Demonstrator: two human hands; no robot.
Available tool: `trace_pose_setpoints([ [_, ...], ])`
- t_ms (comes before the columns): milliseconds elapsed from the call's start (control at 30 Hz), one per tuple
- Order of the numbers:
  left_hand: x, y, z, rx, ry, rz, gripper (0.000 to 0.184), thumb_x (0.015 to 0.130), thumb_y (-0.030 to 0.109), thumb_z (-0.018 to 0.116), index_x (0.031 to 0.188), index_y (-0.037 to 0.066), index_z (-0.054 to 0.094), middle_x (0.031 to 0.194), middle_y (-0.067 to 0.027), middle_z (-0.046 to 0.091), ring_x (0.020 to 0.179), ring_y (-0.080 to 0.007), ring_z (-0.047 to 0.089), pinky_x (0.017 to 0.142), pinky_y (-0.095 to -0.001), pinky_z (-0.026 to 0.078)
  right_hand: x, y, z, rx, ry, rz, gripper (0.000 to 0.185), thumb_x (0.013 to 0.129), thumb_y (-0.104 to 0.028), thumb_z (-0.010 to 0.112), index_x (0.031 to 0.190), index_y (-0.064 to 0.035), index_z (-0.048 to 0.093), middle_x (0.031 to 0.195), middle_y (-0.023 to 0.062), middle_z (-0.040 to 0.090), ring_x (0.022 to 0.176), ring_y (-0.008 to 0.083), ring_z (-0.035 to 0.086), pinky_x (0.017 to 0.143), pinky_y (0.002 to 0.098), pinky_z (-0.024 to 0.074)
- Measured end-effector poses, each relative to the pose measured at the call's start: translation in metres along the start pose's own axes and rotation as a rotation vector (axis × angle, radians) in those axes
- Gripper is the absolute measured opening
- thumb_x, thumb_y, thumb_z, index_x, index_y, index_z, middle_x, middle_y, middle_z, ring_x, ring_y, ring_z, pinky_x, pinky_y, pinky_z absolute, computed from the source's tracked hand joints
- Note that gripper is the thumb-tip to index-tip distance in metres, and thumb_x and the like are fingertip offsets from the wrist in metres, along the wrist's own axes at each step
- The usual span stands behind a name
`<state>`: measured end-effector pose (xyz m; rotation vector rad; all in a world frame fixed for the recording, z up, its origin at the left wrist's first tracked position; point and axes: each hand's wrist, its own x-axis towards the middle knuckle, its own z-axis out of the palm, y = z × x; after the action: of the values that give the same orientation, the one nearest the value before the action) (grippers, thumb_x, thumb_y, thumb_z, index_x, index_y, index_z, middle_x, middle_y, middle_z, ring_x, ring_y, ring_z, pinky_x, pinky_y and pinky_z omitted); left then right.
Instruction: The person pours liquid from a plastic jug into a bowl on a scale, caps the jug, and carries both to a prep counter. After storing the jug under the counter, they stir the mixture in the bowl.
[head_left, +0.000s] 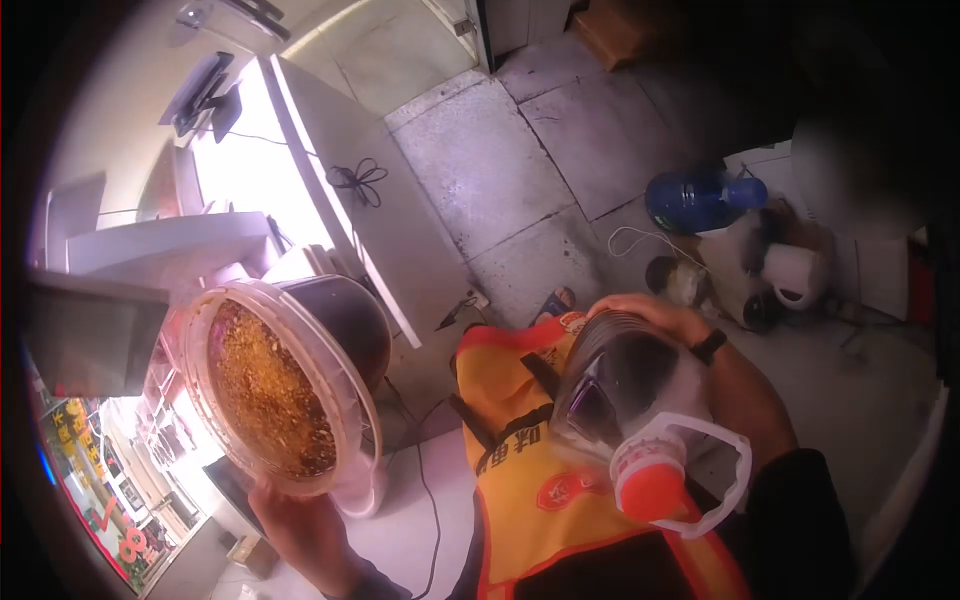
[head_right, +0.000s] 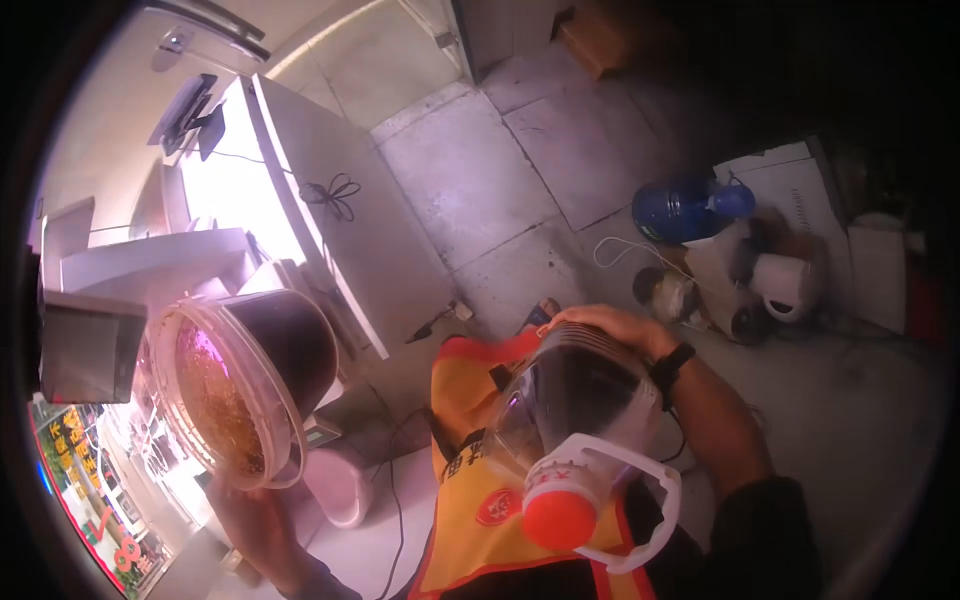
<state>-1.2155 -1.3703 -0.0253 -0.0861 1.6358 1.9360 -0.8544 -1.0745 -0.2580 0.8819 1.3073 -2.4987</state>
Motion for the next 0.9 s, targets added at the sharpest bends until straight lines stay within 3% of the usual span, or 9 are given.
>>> trace_pose_setpoints([
  [100,-0.004,-0.030,0.075,0.325,0.269,-0.057,0.046,0.097,0.024,0.051,0.131,-0.007,0.049,0.130,-0.0152,0.058,0.121,-0.0251,0.055,0.103,-0.0397,0.042,-0.028,-0.014,-0.044,-0.027,0.053,0.059,0.041,0.105,-0.025,0.036,0.126,0.0019,0.059,0.127,0.0086,0.061,0.118,0.0149,0.054,0.106,0.0290,0.0372],
  [200,0.019,-0.062,0.125,0.152,-0.164,-0.120,0.047,0.095,0.025,0.052,0.130,-0.006,0.049,0.130,-0.0148,0.057,0.122,-0.0255,0.054,0.103,-0.0397,0.041,-0.048,-0.021,-0.087,0.015,0.131,0.023,0.040,0.105,-0.025,0.039,0.125,0.0019,0.061,0.122,0.0072,0.063,0.114,0.0137,0.056,0.104,0.0275,0.0394],
  [467,0.119,-0.138,0.365,0.494,-0.562,-0.248,0.034,0.096,0.023,0.054,0.118,-0.003,0.056,0.108,-0.0088,0.061,0.101,-0.0213,0.057,0.093,-0.0360,0.044,-0.093,-0.060,-0.240,0.069,0.355,-0.103,0.040,0.104,-0.026,0.041,0.127,0.0001,0.061,0.124,0.0067,0.063,0.118,0.0150,0.056,0.107,0.0292,0.0362],
  [533,0.164,-0.152,0.426,1.396,-0.837,0.043,0.036,0.095,0.020,0.056,0.126,0.001,0.057,0.117,-0.0151,0.063,0.105,-0.0206,0.061,0.086,-0.0397,0.049,-0.096,-0.075,-0.281,0.177,0.407,-0.243,0.039,0.104,-0.026,0.042,0.128,-0.0015,0.061,0.126,0.0065,0.063,0.121,0.0151,0.055,0.110,0.0294,0.0336],
  [567,0.146,-0.160,0.478,0.978,-0.560,0.002,0.032,0.098,0.014,0.052,0.125,-0.002,0.058,0.111,-0.0150,0.065,0.099,-0.0215,0.062,0.084,-0.0425,0.050,-0.099,-0.080,-0.294,0.193,0.468,-0.280,0.039,0.104,-0.026,0.042,0.128,-0.0015,0.061,0.126,0.0065,0.063,0.121,0.0151,0.055,0.110,0.0294,0.0336],
  [700,0.191,-0.188,0.630,1.000,-0.839,0.000,0.033,0.100,0.017,0.051,0.124,-0.005,0.057,0.109,-0.0159,0.066,0.100,-0.0245,0.061,0.085,-0.0418,0.051,-0.130,-0.146,-0.360,0.557,0.507,-0.400,0.037,0.104,-0.022,0.044,0.130,0.0003,0.059,0.129,0.0054,0.061,0.123,0.0148,0.053,0.113,0.0296,0.0311],
  [800,0.174,-0.215,0.783,1.198,-1.012,0.172,0.036,0.100,0.023,0.055,0.122,-0.005,0.059,0.112,-0.0170,0.066,0.100,-0.0276,0.062,0.085,-0.0416,0.051,-0.133,-0.108,-0.426,0.723,0.576,-0.480,0.037,0.104,-0.021,0.046,0.131,-0.0003,0.058,0.133,0.0072,0.059,0.127,0.0160,0.050,0.114,0.0313,0.0299],
  [867,0.172,-0.247,0.872,1.069,-1.240,0.425,0.029,0.086,0.009,0.061,0.112,-0.005,0.061,0.101,-0.0116,0.067,0.093,-0.0237,0.062,0.079,-0.0294,0.050,-0.148,-0.124,-0.482,0.736,0.665,-0.581,0.036,0.104,-0.021,0.047,0.132,-0.0020,0.058,0.135,0.0090,0.059,0.131,0.0170,0.047,0.115,0.0331,0.0290],
  [900,0.168,-0.264,0.912,0.895,-1.170,0.238,0.023,0.083,0.006,0.066,0.104,-0.003,0.065,0.097,-0.0101,0.066,0.091,-0.0229,0.061,0.080,-0.0301,0.049,-0.177,-0.169,-0.508,0.716,0.654,-0.549,0.037,0.103,-0.020,0.046,0.134,-0.0022,0.057,0.138,0.0081,0.057,0.132,0.0170,0.047,0.116,0.0318,0.0284],
])
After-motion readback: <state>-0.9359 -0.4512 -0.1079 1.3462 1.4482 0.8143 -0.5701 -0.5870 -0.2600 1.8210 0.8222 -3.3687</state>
